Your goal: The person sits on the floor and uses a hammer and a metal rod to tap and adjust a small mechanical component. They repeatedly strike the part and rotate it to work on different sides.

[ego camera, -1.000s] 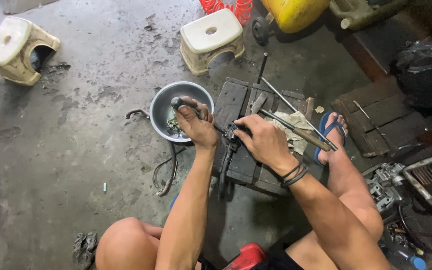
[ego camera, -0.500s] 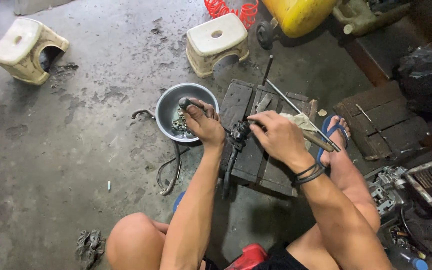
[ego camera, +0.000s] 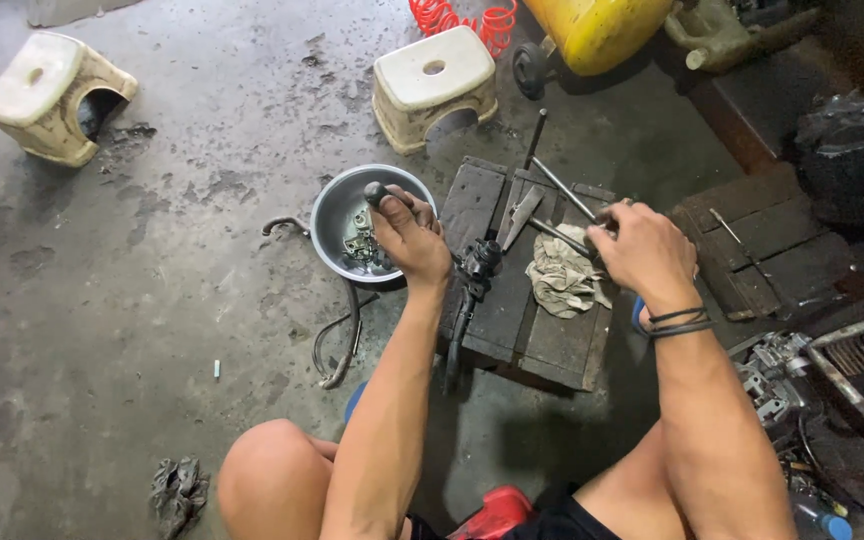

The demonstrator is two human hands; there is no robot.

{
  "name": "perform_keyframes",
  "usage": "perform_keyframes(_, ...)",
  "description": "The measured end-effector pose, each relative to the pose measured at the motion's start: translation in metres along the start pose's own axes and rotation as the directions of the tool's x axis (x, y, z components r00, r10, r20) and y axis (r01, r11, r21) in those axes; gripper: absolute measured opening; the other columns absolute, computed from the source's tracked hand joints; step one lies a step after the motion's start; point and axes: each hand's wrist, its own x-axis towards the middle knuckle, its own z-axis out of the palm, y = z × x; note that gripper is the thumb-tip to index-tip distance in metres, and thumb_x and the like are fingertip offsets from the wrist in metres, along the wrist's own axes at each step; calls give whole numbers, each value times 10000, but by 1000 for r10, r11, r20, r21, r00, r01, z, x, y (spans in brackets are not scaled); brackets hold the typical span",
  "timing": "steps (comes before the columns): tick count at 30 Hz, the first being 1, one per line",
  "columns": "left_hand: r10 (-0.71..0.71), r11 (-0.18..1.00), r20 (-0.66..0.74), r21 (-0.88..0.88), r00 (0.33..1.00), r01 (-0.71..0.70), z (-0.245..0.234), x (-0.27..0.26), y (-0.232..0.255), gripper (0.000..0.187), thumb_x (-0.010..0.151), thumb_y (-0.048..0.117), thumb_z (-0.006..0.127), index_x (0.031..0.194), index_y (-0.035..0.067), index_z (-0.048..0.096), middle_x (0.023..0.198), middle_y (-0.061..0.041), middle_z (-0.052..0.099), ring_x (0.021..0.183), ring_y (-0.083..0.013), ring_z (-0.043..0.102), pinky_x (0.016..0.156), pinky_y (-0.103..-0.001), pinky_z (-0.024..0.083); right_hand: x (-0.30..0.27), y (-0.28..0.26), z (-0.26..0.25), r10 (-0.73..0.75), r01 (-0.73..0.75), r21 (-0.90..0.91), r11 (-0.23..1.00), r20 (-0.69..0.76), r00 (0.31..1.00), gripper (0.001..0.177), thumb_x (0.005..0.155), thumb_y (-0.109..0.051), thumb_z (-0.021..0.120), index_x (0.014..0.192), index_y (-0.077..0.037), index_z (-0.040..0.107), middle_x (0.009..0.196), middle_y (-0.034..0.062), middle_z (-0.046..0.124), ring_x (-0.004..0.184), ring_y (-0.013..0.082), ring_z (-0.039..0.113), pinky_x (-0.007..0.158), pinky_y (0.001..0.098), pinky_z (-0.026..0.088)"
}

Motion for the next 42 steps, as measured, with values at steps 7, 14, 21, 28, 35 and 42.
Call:
perform_keyframes(7,-3,1000,-23,-31,1000,2,-1,-2,-6,435,1092,487,377,823,152,443,475,49,295,306,-46,290,306,-177,282,21,35,49,161,-144,-104,984,170,972,372,956,-574,539,1161,-326,726,1229,-11,733,1141,498,671,1091,688,366)
perform_keyframes(14,-57,995,-33,-87,998,53,-2,-3,-7,387,1091,455,412,854,152,461,475,44,304,298,-46,290,301,-182,274,7,19,55,-20,42,-292,955,77,997,428,957,-562,523,1162,-219,678,1150,62,715,1125,424,683,934,713,469)
perform_keyframes(21,-109,978,5,-180,994,108,1,-6,-2,345,1086,444,430,873,174,439,476,64,257,296,-35,262,296,-163,260,-5,28,86,-273,152,-539,828,-153,950,193,937,-390,546,1054,-245,596,870,8,627,764,344,738,793,645,491)
perform_keyframes(28,-47,985,21,-166,999,50,2,-3,-8,328,1088,359,466,820,172,437,462,45,325,299,-31,308,298,-182,261,-15,17,63,-302,166,-465,870,-233,924,292,1012,-421,519,1135,-161,566,928,51,518,650,423,716,748,732,506)
perform_keyframes(35,-24,992,39,-126,999,29,-2,-4,-9,368,1091,382,453,796,162,447,455,63,319,303,-18,301,299,-181,262,-17,27,92,-311,173,-480,860,-224,924,307,910,-439,619,1119,-215,594,888,15,604,803,299,747,949,670,511)
perform_keyframes(42,-49,990,99,-126,994,61,-7,-8,-13,373,1096,400,444,801,172,440,454,75,286,300,-20,259,311,-179,251,-27,20,84,-306,127,-515,848,-280,910,263,986,-477,514,1132,-277,605,867,-32,619,758,225,744,1036,695,443)
